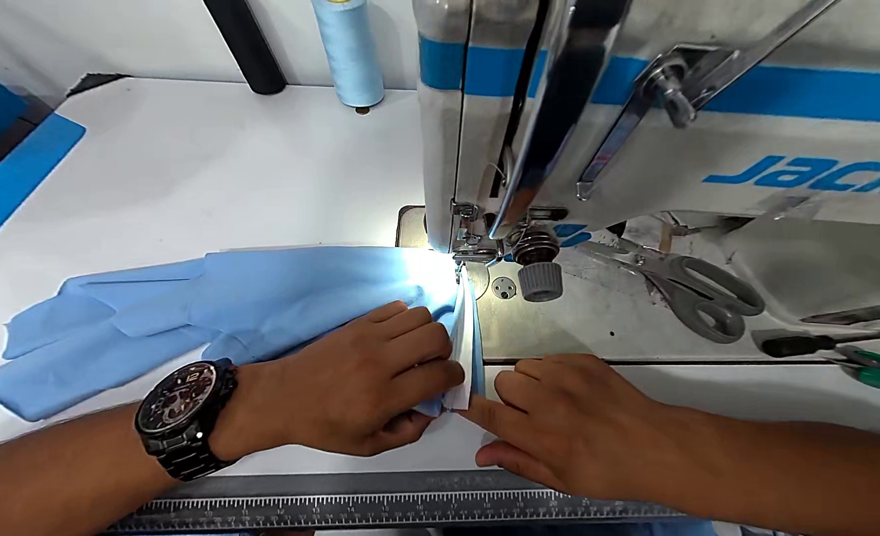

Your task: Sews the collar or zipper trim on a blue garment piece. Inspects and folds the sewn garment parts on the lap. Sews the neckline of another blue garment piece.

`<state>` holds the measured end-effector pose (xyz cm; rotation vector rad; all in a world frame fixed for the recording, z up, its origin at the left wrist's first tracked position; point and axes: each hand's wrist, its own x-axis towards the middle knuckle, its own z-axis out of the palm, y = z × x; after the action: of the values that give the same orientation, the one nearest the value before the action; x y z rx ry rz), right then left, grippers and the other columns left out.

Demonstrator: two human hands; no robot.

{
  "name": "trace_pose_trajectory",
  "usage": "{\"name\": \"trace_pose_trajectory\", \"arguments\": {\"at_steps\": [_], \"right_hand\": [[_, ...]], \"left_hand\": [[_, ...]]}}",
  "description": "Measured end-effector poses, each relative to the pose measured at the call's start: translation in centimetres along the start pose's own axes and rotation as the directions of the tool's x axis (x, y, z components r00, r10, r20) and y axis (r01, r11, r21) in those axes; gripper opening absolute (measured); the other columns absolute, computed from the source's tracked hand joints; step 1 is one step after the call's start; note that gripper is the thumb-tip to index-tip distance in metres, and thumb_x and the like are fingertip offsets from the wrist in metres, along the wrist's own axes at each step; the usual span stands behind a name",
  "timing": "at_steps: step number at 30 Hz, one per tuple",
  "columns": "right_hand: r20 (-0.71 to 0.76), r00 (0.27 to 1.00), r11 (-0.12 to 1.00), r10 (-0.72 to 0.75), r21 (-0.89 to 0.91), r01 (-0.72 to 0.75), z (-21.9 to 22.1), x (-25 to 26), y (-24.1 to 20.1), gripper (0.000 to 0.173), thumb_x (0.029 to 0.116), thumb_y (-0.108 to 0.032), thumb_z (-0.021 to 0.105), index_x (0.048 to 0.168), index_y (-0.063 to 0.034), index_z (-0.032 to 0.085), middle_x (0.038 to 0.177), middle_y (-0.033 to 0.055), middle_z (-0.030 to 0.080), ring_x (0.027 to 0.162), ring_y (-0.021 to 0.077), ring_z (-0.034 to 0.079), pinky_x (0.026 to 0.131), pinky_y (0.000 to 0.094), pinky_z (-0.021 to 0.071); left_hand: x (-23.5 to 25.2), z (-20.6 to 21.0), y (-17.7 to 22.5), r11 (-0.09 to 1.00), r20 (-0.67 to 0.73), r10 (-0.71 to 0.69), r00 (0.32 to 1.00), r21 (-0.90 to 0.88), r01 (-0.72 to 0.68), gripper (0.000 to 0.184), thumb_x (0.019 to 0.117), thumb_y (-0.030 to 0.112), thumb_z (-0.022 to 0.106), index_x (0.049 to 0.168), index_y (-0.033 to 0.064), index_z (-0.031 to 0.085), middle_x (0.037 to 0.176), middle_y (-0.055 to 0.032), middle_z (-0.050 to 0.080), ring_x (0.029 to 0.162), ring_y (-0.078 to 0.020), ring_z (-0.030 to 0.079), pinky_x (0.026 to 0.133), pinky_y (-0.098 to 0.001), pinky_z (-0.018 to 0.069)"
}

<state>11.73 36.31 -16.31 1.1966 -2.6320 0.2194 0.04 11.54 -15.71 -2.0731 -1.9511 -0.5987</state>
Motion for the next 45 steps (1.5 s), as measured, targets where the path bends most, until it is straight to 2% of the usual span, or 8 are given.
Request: {"name": "trace_pose_trajectory", "arguments": {"at_steps": [3,7,13,29,32,34,38,45], "right_hand": [[0.004,1.0,0.999,0.002,0.045,-0.002,0.1,-0.2,0.1,0.05,0.109,-0.048,0.036,0.133,-0.0207,0.069,0.064,-0.003,0.046,0.052,0.0134,0.044,0.045,0.0264,0.0295],[0.006,1.0,0.994,-0.015,0.108,0.014,0.1,-0.1,0.0,0.049,0.1093,-0.048,0.036,0.142,-0.0214,0.062,0.06,-0.0034,0.043,0.048,0.0141,0.042,0.044,0.0278,0.0288],[0.044,0.998,0.995,-0.036,0.097,0.032,0.1,0.0,-0.5,0.048,0.1101,-0.045,0.036,0.137,-0.0185,0.065,0.06,-0.003,0.045,0.047,0.014,0.043,0.042,0.0274,0.029],[0.06,0.998,0.999,-0.032,0.03,0.031,0.0,-0.3,-1.6,0.042,0.1109,-0.035,0.038,0.145,-0.0192,0.058,0.063,-0.0014,0.045,0.049,0.0171,0.042,0.044,0.03,0.0282],[-0.093,0.993,0.983,-0.068,0.163,0.082,-0.1,-0.4,-0.5,0.029,0.1077,-0.024,0.048,0.123,-0.0134,0.07,0.064,-0.0008,0.049,0.051,0.0146,0.045,0.044,0.0278,0.0311],[-0.197,0.98,0.976,0.011,0.215,0.033,-0.3,-0.4,0.2,0.026,0.1041,-0.022,0.05,0.107,-0.0123,0.074,0.066,-0.0022,0.054,0.054,0.0105,0.048,0.046,0.0246,0.0346],[-0.242,0.96,0.971,0.14,0.222,-0.085,-0.5,-0.1,1.0,0.028,0.0988,-0.018,0.052,0.11,-0.014,0.077,0.066,-0.0059,0.057,0.055,0.0053,0.049,0.046,0.0213,0.0336],[-0.206,0.968,0.972,0.142,0.216,-0.097,-0.2,-0.2,1.0,0.035,0.095,-0.015,0.051,0.118,-0.0133,0.077,0.062,-0.0064,0.053,0.051,0.0053,0.045,0.044,0.0222,0.0303]], "left_hand": [[-0.3,-0.4,-0.4,0.998,-0.036,0.025,0.999,-0.05,-0.026,0.022,0.1019,0.019,0.054,0.107,0.0104,0.074,0.105,-0.0065,0.066,0.097,-0.0192,0.062,0.081,-0.0309,0.0516],[-0.1,-0.7,-0.3,0.997,-0.15,0.018,0.989,-0.067,-0.028,0.018,0.1003,0.011,0.058,0.108,0.0086,0.075,0.101,-0.0067,0.068,0.093,-0.0174,0.065,0.079,-0.0292,0.0541],[0.1,-0.1,0.0,0.994,-0.005,0.101,0.995,-0.044,-0.101,0.02,0.1016,0.006,0.055,0.106,0.0059,0.074,0.093,-0.0059,0.067,0.083,-0.0175,0.062,0.07,-0.0282,0.0507],[0.2,0.5,0.2,0.98,0.008,-0.011,1.0,-0.197,0.013,0.019,0.1004,0.01,0.058,0.102,0.0103,0.077,0.093,-0.0004,0.069,0.083,-0.0116,0.061,0.069,-0.0245,0.0483],[0.1,0.4,0.3,0.983,0.005,-0.003,1.0,-0.184,0.004,0.019,0.1003,0.008,0.058,0.103,0.0091,0.077,0.092,-0.0015,0.069,0.081,-0.0127,0.06,0.067,-0.0254,0.0465],[0.0,0.4,0.3,0.986,-0.003,0.02,1.0,-0.164,-0.02,0.02,0.1007,0.008,0.057,0.105,0.008,0.077,0.091,-0.0028,0.068,0.08,-0.0139,0.06,0.066,-0.0263,0.0458],[-0.1,0.3,0.2,0.989,-0.016,0.035,0.999,-0.144,-0.037,0.02,0.1012,0.008,0.056,0.106,0.0077,0.076,0.092,-0.0034,0.068,0.082,-0.0144,0.06,0.068,-0.0268,0.0473],[-0.3,0.4,0.0,0.987,-0.021,0.042,0.999,-0.155,-0.045,0.02,0.1015,0.009,0.057,0.108,0.0079,0.076,0.094,-0.003,0.069,0.083,-0.0144,0.062,0.07,-0.0273,0.0486]]}}
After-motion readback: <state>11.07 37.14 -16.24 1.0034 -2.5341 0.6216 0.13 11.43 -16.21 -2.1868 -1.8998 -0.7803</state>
